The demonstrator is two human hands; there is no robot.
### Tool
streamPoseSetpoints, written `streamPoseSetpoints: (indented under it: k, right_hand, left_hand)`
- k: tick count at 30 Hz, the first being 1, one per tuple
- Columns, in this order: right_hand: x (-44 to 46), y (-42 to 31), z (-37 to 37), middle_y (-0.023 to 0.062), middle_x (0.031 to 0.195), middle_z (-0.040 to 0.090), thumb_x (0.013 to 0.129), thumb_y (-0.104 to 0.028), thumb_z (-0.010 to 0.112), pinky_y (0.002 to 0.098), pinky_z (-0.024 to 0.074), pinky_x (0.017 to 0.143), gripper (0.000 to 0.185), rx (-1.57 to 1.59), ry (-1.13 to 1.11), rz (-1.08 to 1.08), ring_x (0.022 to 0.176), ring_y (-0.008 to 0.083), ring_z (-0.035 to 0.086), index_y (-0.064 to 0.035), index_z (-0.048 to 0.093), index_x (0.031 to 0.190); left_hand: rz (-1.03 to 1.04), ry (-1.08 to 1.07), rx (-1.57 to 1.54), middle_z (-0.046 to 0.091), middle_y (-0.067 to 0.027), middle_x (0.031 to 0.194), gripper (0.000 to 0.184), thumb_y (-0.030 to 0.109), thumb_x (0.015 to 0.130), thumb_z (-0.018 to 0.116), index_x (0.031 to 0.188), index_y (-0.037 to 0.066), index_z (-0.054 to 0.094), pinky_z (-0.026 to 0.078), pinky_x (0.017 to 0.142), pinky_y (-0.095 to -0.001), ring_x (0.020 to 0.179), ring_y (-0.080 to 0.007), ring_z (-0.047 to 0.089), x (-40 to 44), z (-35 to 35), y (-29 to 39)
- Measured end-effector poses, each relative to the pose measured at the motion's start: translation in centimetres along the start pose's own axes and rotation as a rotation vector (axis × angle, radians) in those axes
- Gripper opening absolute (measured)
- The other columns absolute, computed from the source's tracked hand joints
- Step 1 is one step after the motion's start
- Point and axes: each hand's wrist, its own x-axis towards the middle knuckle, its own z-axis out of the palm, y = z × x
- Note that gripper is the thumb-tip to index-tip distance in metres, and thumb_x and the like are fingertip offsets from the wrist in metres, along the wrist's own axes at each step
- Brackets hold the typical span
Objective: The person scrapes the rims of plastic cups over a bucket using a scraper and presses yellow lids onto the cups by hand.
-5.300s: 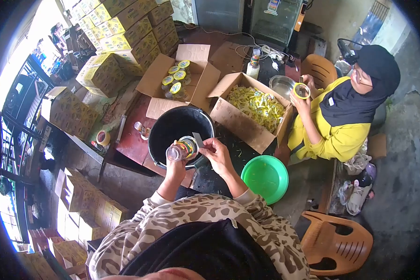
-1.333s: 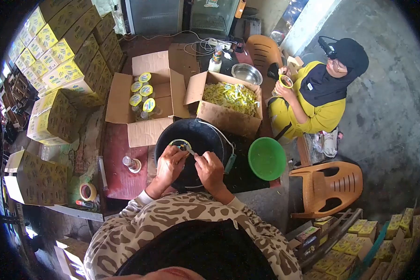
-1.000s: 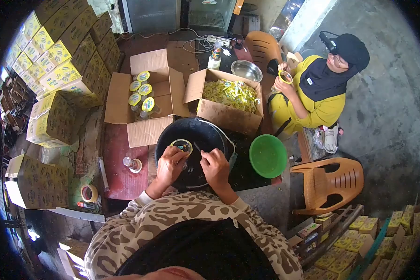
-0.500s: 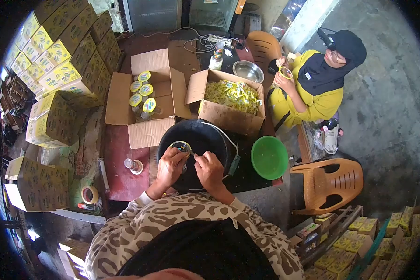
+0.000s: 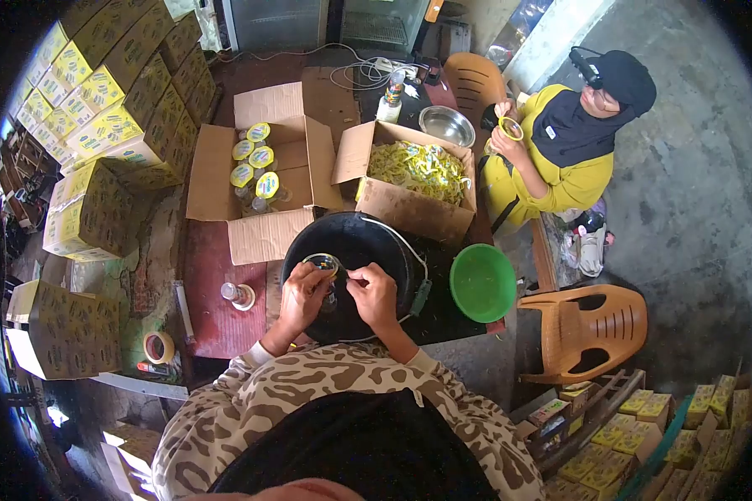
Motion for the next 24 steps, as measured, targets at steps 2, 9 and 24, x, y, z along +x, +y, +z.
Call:
streamPoseSetpoints:
  k: [2,9,24]
  right_hand:
    - [0.0,1.0,-0.1,0.0115,0.083,0.067,0.079,0.003,0.073,0.0316,0.0539,0.066,0.011,0.201,-0.056,0.104,0.072,0.0203,0.069,0.0012,0.073,0.090]
    - [-0.4,-1.8,-0.9,0.0102,0.077,0.058,0.078,0.001,0.074,0.0363,0.0500,0.061,0.010,-0.065,-0.010,-0.059,0.068,0.0261,0.062,-0.0012,0.070,0.087]
    - [0.3,-0.3,-2.4,0.0122,0.077,0.059,0.080,0.005,0.073,0.0337,0.0486,0.059,0.013,0.047,0.154,-0.010,0.066,0.0263,0.063,0.0009,0.068,0.091]
  left_hand:
    - [-0.012,0.023,-0.046,0.066,-0.0121,0.088,0.015,0.007,0.082,0.074,0.097,0.003,0.074,0.053,0.075,-0.0407,0.084,-0.0326,0.063,-0.1,0.1,-0.2]
    - [-0.045,0.001,0.020,0.065,-0.0136,0.086,0.014,0.008,0.082,0.075,0.094,0.002,0.074,0.052,0.072,-0.0412,0.080,-0.0322,0.062,-0.1,0.9,-0.3]
    - [0.032,0.011,-0.011,0.064,-0.0127,0.086,0.017,0.001,0.078,0.074,0.095,0.003,0.071,0.051,0.072,-0.0418,0.081,-0.0321,0.061,-0.3,1.6,0.8]
